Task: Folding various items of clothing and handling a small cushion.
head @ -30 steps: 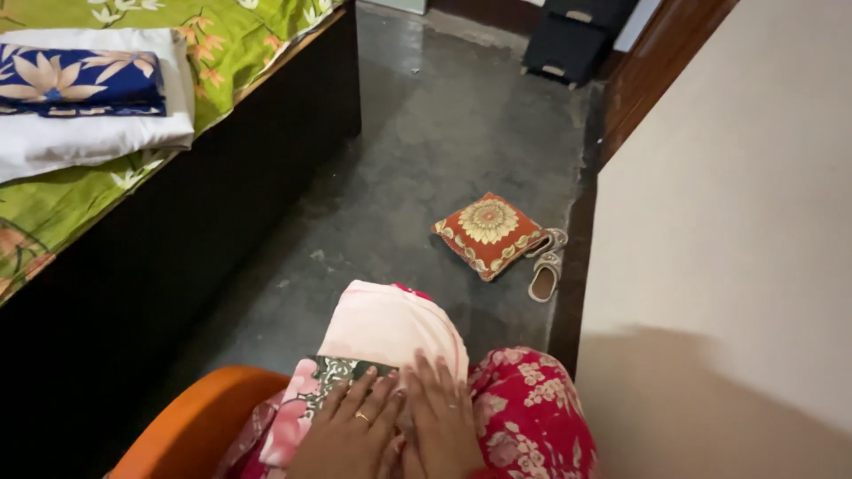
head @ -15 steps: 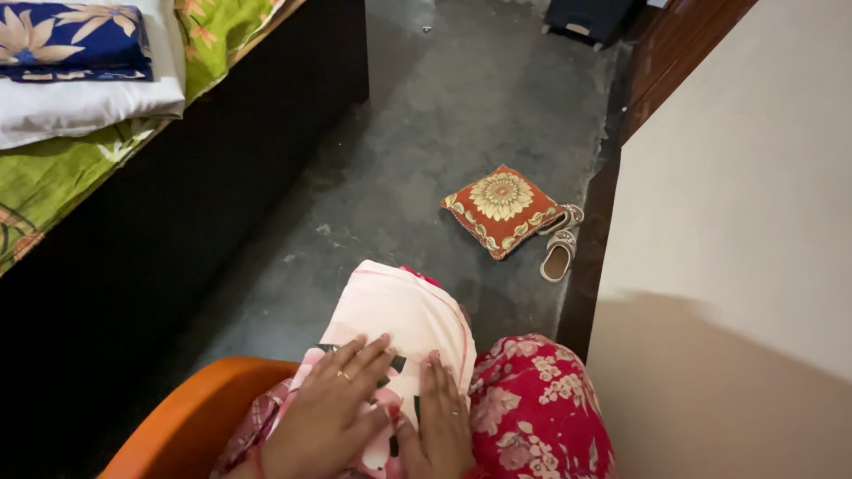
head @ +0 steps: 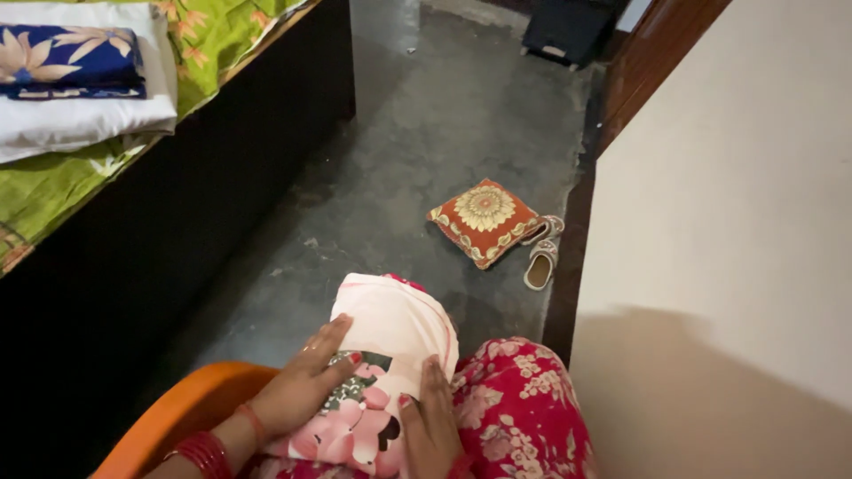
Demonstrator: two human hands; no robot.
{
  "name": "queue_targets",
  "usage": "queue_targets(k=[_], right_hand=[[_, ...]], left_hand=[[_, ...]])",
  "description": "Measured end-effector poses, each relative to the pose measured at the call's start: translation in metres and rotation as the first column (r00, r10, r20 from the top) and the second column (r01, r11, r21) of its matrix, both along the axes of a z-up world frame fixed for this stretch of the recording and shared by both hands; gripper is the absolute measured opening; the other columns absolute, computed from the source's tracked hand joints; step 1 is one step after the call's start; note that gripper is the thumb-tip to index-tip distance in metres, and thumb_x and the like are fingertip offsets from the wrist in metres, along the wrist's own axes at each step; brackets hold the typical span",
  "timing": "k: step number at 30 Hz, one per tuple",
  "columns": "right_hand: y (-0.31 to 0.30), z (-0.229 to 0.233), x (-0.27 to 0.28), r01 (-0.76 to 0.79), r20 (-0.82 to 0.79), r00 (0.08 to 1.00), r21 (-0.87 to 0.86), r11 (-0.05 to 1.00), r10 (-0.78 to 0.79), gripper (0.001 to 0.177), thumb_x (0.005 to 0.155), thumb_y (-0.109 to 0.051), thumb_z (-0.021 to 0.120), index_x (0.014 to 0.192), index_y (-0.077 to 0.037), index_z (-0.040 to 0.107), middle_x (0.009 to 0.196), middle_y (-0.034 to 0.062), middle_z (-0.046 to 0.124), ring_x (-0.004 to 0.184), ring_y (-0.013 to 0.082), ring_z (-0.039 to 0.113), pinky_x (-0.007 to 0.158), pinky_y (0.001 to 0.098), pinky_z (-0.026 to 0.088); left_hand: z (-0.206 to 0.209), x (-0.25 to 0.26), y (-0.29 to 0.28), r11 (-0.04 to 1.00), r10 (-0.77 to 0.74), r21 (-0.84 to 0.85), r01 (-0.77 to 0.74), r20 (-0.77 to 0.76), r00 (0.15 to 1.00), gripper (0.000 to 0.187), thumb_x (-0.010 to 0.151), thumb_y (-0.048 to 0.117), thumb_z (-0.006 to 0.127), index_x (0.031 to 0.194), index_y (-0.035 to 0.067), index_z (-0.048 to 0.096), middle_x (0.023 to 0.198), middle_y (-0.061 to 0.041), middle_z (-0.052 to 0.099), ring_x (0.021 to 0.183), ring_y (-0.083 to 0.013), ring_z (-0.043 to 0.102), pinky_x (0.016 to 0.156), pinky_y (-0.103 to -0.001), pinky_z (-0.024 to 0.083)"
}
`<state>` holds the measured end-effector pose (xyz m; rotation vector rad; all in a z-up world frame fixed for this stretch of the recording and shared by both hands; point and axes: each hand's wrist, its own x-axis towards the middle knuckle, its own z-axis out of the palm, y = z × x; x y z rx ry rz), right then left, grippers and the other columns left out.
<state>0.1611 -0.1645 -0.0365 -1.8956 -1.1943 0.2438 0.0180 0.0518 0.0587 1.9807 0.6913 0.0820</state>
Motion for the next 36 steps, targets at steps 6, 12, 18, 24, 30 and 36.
queue_targets(k=[6, 12, 18, 24, 30, 36], right_hand=[[0.012, -0.01, 0.009, 0.095, -0.232, 0.961, -0.245, 0.965, -0.154, 0.07, 0.1, -0.028, 0.051, 0.156, 0.003, 0.024, 0.166, 0.0234, 0.022, 0.156, 0.0373, 0.017, 0.125, 0.0422, 0.013], [0.007, -0.067, 0.033, 0.06, -0.323, 0.936, -0.236, 0.97, -0.137, 0.069, 0.107, -0.036, 0.042, 0.158, 0.004, 0.017, 0.168, 0.0236, 0.015, 0.158, 0.0358, 0.01, 0.126, 0.0375, 0.011], [-0.004, 0.036, 0.004, 0.189, -0.048, 0.981, -0.02, 0.982, -0.19, 0.065, 0.091, -0.031, 0.069, 0.146, -0.003, 0.049, 0.159, 0.0242, 0.039, 0.151, 0.0399, 0.031, 0.121, 0.0478, 0.022], [-0.007, 0.048, 0.012, 0.189, 0.186, 0.963, 0.047, 0.981, -0.194, 0.058, 0.083, -0.024, 0.076, 0.134, -0.004, 0.059, 0.147, 0.0226, 0.051, 0.139, 0.043, 0.041, 0.115, 0.0513, 0.028], [-0.006, 0.054, 0.011, 0.14, -0.024, 0.99, -0.05, 0.989, -0.142, 0.045, 0.091, -0.02, 0.069, 0.132, -0.005, 0.063, 0.142, 0.0211, 0.058, 0.136, 0.0369, 0.052, 0.114, 0.0446, 0.037], [-0.006, 0.064, 0.008, 0.124, -0.026, 0.992, -0.06, 0.99, -0.126, 0.043, 0.092, -0.02, 0.067, 0.132, -0.004, 0.064, 0.142, 0.0217, 0.059, 0.135, 0.0382, 0.053, 0.116, 0.0465, 0.033]], left_hand=[[-0.013, -0.006, 0.006, 0.978, 0.102, -0.176, -0.109, -0.053, 0.993, 0.071, 0.098, 0.045, 0.048, 0.161, 0.019, 0.027, 0.17, -0.006, 0.025, 0.157, -0.0211, 0.022, 0.124, -0.032, 0.019], [-0.076, -0.023, 0.034, 0.981, 0.112, -0.14, -0.132, -0.142, 0.984, 0.062, 0.103, 0.047, 0.035, 0.158, 0.018, 0.037, 0.162, -0.009, 0.043, 0.153, -0.0232, 0.037, 0.123, -0.033, 0.026], [0.063, -0.02, 0.0, 0.831, 0.168, 0.527, -0.175, 0.062, 0.984, 0.051, 0.089, 0.03, 0.064, 0.135, 0.009, 0.057, 0.138, -0.017, 0.058, 0.127, -0.0331, 0.055, 0.106, -0.039, 0.045], [0.068, -0.016, -0.005, 0.768, 0.181, -0.635, -0.077, 0.101, 0.978, 0.031, 0.097, 0.021, 0.058, 0.115, -0.002, 0.069, 0.101, -0.021, 0.082, 0.08, -0.0205, 0.073, 0.073, -0.035, 0.06], [0.083, -0.012, -0.005, 0.378, 0.213, -0.901, -0.213, -0.139, 0.967, 0.036, 0.102, 0.026, 0.048, 0.119, 0.002, 0.069, 0.092, -0.015, 0.08, 0.071, -0.0189, 0.073, 0.065, -0.03, 0.061], [0.047, -0.012, 0.011, 0.301, 0.342, -0.913, -0.275, -0.166, 0.925, 0.033, 0.101, 0.026, 0.049, 0.115, 0.003, 0.067, 0.086, -0.015, 0.076, 0.066, -0.0203, 0.072, 0.058, -0.028, 0.058]])
